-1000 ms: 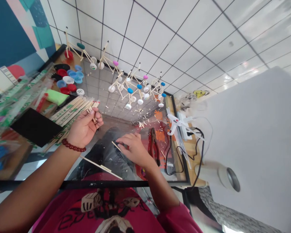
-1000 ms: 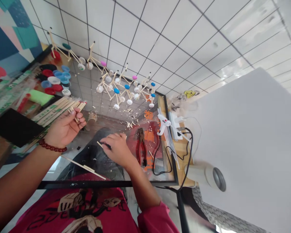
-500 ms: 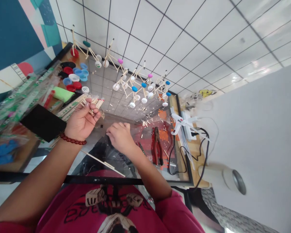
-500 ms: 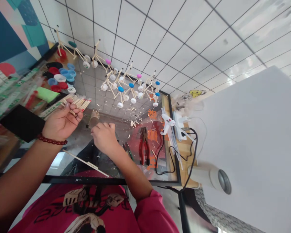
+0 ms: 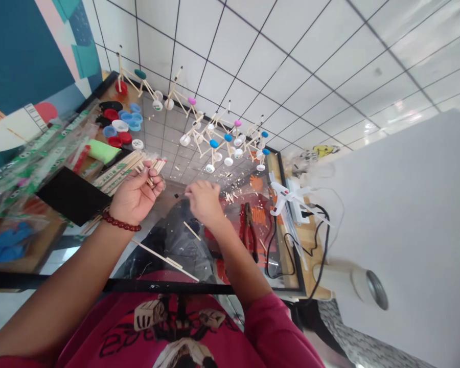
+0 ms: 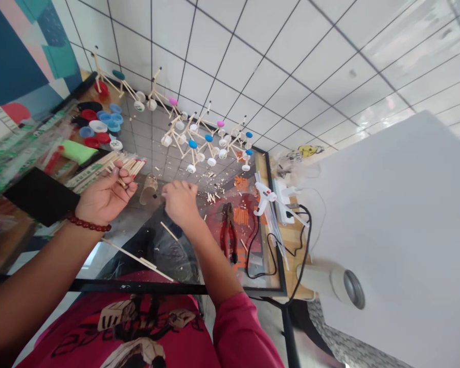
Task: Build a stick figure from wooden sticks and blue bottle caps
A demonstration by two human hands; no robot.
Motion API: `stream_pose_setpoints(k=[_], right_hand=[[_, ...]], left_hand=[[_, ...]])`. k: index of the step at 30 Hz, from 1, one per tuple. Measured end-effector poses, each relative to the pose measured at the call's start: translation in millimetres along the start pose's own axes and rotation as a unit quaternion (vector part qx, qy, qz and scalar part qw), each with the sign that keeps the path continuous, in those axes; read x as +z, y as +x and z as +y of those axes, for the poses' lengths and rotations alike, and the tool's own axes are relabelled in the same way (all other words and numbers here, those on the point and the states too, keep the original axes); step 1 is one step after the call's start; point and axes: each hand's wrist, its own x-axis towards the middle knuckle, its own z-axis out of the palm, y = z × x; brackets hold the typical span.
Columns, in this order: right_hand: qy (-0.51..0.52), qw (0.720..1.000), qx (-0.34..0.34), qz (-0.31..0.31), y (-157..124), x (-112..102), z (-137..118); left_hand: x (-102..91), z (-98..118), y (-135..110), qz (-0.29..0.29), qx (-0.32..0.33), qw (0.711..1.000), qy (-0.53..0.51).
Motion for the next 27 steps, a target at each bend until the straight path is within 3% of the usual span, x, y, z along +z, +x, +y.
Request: stream_pose_setpoints(k=[2,5,10,13,20,27], right_hand=[[0.018,0.998,0.057,0.012,-9.2,-9.5,19.9],[0.049,0.996,0.07,0.014,-18.6,-15.3,36.3],[0.096,0.995,-0.002,-0.002,-13.3,-1.2,16.9],[0.101,0.994,-0.023,0.02,-9.9,5.4,4.8],[0.211,0.964,-0.05,0.154,-37.6,15.6,27.9],[0.215,0.959,-0.111,0.145,-54.9,29.1,30.7]], left_hand=[[0.7,-0.9,-1.1,0.0,-0.012,1.0,-0.001],[-0.1,-3.6,-1.7,-0.006,-0.031,0.999,0.011],[-8.3,-14.9,0.3,-0.015,-0.034,0.997,0.074],[-11.5,-23.5,-0.5,-0.029,-0.032,0.994,0.101],[-9.7,-35.9,-12.3,-0.06,-0.143,0.975,0.157],[-15.8,-51.2,-21.7,-0.125,-0.202,0.949,0.208]])
